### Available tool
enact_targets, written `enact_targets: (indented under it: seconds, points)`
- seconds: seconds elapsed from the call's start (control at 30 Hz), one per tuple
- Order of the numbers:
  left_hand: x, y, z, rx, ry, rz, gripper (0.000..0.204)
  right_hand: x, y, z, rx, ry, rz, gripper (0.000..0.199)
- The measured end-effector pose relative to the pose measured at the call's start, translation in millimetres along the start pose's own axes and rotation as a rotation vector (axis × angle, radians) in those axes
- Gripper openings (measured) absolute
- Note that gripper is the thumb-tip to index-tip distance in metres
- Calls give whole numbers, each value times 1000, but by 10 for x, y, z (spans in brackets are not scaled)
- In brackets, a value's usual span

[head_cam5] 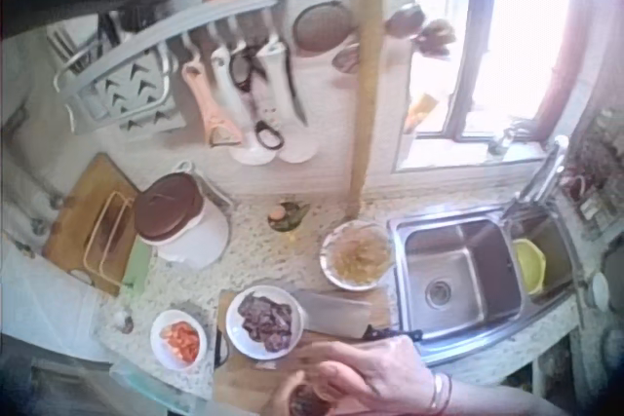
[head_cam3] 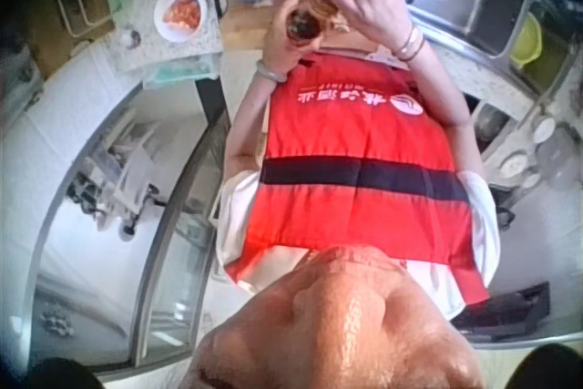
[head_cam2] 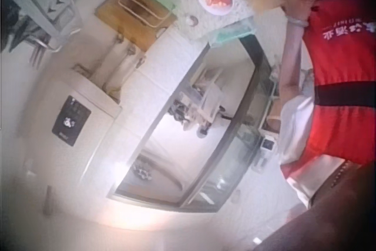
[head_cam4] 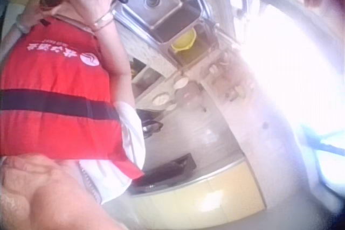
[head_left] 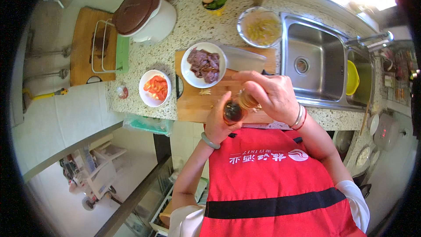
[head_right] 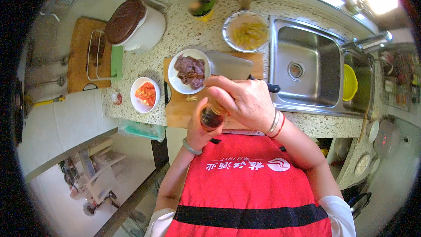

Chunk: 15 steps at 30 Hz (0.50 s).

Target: The person puts on a red apron, turns on the stove, and retrieves a plate. They transfer sliced meat from a yellow colander to the plate, then add soy sauce and a powdered seasoning from a packet. Finally, they mix the meat with the seasonings using chopsticks.

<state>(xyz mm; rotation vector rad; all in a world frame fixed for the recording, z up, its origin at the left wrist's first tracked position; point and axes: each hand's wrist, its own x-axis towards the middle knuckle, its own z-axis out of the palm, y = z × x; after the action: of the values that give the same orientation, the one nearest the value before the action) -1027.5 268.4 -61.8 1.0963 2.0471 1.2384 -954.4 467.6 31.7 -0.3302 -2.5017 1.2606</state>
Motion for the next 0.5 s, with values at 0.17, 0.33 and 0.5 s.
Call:
enact_targets:
  seconds: [0.17, 0.33, 0.5]
  points:
    - [162, 392, 752, 32, -123, 92, 82, -645, 133, -784, -280, -83, 75, 20]
    - [335, 1058, 1834, -6, -228, 257, 86, -1565, 638, -1733, -207, -72, 70, 18]
    - [666, 1993, 3204, -231, -233, 432, 91, -2526, 810, -2886, 604, 269, 448, 40]
